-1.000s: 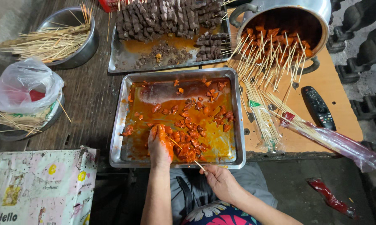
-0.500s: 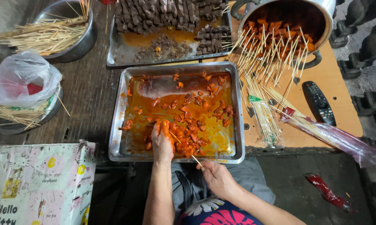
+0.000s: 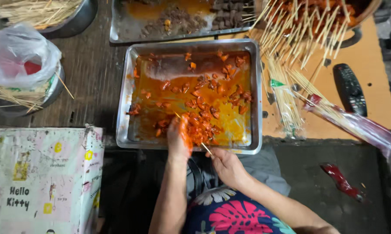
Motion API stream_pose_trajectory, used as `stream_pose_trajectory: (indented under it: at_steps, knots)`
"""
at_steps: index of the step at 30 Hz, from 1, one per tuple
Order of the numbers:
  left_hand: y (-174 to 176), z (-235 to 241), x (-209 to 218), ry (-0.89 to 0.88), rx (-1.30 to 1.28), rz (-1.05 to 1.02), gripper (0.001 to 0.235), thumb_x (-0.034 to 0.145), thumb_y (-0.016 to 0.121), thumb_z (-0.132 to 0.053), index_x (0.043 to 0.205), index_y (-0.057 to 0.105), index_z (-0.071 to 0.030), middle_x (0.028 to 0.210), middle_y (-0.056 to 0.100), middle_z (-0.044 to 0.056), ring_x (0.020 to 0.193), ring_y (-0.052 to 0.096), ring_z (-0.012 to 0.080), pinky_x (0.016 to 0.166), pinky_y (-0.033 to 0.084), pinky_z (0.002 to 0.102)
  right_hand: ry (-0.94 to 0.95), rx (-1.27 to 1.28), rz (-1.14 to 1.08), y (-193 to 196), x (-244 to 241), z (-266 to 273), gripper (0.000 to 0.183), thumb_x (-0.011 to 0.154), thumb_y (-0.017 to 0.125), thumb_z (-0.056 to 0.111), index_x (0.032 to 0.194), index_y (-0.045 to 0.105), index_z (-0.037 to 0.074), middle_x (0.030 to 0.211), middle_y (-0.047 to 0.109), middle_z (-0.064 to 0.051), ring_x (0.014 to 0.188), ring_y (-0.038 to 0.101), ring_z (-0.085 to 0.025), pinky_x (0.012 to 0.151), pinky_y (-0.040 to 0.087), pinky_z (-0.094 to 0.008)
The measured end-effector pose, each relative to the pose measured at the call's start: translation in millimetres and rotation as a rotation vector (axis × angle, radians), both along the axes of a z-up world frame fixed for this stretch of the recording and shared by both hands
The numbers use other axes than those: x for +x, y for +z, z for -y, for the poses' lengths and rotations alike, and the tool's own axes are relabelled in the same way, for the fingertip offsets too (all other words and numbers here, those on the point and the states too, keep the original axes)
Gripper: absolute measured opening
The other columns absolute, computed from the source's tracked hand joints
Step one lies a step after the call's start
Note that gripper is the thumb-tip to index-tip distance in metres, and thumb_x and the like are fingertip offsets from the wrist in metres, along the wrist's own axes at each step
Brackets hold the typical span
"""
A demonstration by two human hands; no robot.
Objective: The person prepares skewers by hand, picking up pieces of marinated meat from a metal tray and sliding them onto wooden sticks. The person repeatedly performs this action, placing the finished skewers aside and gathering more meat into their palm before threading it.
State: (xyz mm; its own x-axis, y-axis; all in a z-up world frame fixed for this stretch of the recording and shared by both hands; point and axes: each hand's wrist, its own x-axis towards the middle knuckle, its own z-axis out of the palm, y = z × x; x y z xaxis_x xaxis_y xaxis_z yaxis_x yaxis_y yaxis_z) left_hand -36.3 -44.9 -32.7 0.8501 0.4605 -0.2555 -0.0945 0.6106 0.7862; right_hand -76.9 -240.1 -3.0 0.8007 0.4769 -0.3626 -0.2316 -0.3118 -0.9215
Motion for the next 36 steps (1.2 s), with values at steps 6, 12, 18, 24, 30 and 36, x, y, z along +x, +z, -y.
stream_pose_trajectory:
  at_steps: [6,12,18,24,30,36]
  knots:
    - [12,8,-18,-0.065,-0.095,0.094,0.027,0.100,0.065,-0.021,0.121,0.064,-0.004,0.112,0.070,0.009,0.100,0.068,0.0203,0.088,0.056,0.036,0.024,0.218,0.228,-1,0,7,0.022,0.100,0.049,0.001,0.110,0.068,0.005,0.080,0.056,0.004,0.077,0.051,-0.006,0.069,0.047,-0.023]
    - [43,-68,34,-0.019,-0.066,0.207,0.019,0.101,0.064,-0.017,0.115,0.063,-0.003,0.104,0.073,0.015,0.080,0.069,0.0206,0.073,0.054,0.037,0.003,0.114,0.064,-2,10,28,0.021,0.100,0.053,0.006,0.112,0.071,0.003,0.074,0.056,0.003,0.071,0.049,-0.008,0.064,0.046,-0.024]
    - [31,-87,89,-0.028,1.746,0.057,0.031,0.083,0.067,-0.002,0.113,0.065,0.001,0.108,0.070,0.025,0.100,0.067,0.0397,0.086,0.054,0.051,-0.119,0.063,0.093,-3,19,42,0.025,0.100,0.056,0.005,0.118,0.072,0.000,0.079,0.065,0.004,0.077,0.055,-0.005,0.071,0.049,-0.022]
    - [-9,-89,114,-0.257,1.987,-0.108,0.018,0.078,0.063,0.010,0.092,0.062,0.000,0.091,0.066,0.027,0.093,0.061,0.0484,0.088,0.050,0.057,-0.245,0.088,0.053,-9,25,50,0.026,0.098,0.061,0.004,0.120,0.072,-0.004,0.088,0.070,0.002,0.079,0.055,-0.006,0.071,0.049,-0.024]
    - [-29,-94,99,-0.203,1.945,-0.238,0.017,0.078,0.062,0.006,0.093,0.063,0.000,0.093,0.067,0.028,0.089,0.065,0.0458,0.080,0.055,0.052,-0.234,0.155,0.105,-7,22,53,0.026,0.097,0.060,0.004,0.120,0.070,-0.005,0.098,0.073,0.005,0.088,0.058,-0.002,0.078,0.049,-0.020]
    - [-23,-90,61,-0.099,0.398,-0.151,0.022,0.103,0.067,-0.012,0.123,0.067,-0.003,0.103,0.074,0.015,0.083,0.067,0.0259,0.069,0.054,0.037,-0.197,0.134,0.040,-10,20,53,0.025,0.102,0.060,0.011,0.118,0.072,-0.003,0.080,0.059,0.007,0.073,0.049,-0.002,0.066,0.045,-0.021]
